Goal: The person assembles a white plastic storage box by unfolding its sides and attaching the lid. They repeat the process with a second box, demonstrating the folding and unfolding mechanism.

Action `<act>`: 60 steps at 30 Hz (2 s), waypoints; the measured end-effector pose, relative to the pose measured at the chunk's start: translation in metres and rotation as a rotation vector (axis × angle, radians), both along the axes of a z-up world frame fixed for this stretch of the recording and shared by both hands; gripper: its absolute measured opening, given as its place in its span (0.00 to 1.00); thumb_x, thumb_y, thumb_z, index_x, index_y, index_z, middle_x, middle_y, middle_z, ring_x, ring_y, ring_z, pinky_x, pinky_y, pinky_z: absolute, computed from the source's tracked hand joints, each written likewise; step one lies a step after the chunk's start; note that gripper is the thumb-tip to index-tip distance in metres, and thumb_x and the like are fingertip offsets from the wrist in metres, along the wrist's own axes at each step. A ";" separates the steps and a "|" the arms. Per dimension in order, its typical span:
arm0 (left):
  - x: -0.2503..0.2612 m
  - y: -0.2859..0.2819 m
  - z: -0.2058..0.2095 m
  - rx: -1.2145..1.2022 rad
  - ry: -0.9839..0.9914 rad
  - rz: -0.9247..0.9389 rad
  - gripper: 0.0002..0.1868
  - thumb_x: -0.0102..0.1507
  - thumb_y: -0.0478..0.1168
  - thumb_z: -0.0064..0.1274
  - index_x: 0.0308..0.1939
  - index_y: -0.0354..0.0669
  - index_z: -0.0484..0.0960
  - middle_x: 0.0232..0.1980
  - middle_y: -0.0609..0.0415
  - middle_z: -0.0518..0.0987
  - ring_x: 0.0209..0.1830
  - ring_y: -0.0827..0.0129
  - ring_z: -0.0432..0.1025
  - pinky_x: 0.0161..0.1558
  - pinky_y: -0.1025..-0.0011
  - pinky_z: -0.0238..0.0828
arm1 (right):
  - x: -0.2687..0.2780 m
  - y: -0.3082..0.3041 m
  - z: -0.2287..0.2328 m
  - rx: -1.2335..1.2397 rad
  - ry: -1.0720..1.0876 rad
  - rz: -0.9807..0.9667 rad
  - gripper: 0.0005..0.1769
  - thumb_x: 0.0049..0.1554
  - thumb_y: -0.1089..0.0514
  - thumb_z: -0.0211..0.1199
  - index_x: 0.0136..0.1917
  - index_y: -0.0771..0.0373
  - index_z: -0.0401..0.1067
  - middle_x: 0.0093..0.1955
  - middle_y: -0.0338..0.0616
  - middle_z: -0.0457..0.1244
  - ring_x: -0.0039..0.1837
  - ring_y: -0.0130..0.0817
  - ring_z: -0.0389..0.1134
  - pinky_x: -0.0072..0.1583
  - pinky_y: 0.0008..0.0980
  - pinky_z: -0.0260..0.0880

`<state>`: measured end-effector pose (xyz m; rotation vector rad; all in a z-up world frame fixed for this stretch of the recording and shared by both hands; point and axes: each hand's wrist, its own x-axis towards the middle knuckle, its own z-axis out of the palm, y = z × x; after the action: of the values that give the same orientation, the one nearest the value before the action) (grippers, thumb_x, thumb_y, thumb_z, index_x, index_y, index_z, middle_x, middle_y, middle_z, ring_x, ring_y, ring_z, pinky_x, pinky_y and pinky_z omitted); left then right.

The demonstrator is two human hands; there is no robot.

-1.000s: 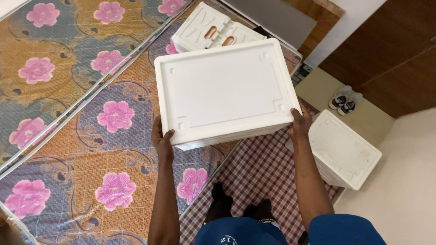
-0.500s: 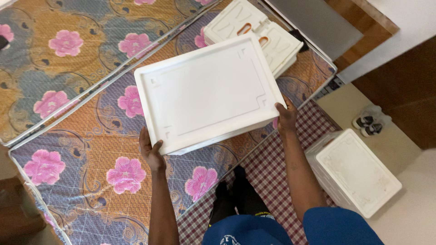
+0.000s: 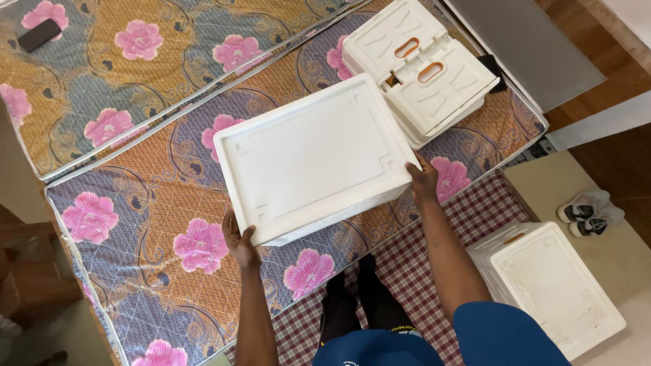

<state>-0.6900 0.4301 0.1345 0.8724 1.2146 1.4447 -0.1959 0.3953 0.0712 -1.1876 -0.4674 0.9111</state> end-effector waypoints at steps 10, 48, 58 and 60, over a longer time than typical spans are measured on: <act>0.009 -0.015 -0.018 -0.103 0.048 0.062 0.43 0.54 0.23 0.47 0.75 0.34 0.57 0.75 0.40 0.67 0.75 0.56 0.64 0.74 0.61 0.62 | 0.000 -0.023 -0.012 -0.038 0.019 0.004 0.32 0.54 0.62 0.69 0.71 0.69 0.68 0.64 0.47 0.67 0.63 0.34 0.69 0.67 0.35 0.70; 0.146 -0.059 -0.038 -0.659 -0.277 0.288 0.55 0.55 0.44 0.69 0.78 0.53 0.48 0.73 0.43 0.65 0.70 0.47 0.63 0.58 0.42 0.69 | 0.027 0.052 0.046 -0.703 -0.732 0.543 0.49 0.56 0.25 0.56 0.77 0.59 0.62 0.64 0.58 0.67 0.62 0.49 0.70 0.63 0.46 0.69; 0.145 -0.041 -0.012 -0.570 -0.413 0.367 0.56 0.54 0.31 0.58 0.79 0.64 0.43 0.69 0.43 0.67 0.65 0.49 0.67 0.53 0.46 0.77 | 0.013 0.022 0.047 -0.527 -0.569 0.423 0.43 0.55 0.32 0.63 0.71 0.67 0.67 0.59 0.56 0.69 0.58 0.43 0.71 0.58 0.42 0.72; 0.140 -0.028 -0.006 -0.551 -0.353 0.318 0.53 0.55 0.33 0.58 0.79 0.60 0.46 0.68 0.43 0.69 0.65 0.50 0.68 0.52 0.47 0.77 | 0.007 0.009 0.041 -0.523 -0.445 0.369 0.40 0.56 0.34 0.65 0.66 0.69 0.73 0.55 0.58 0.72 0.54 0.44 0.73 0.54 0.43 0.74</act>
<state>-0.5499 0.4025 0.1285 0.0469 1.4140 1.3305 -0.1891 0.4047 0.1119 -1.8380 -0.8603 1.1248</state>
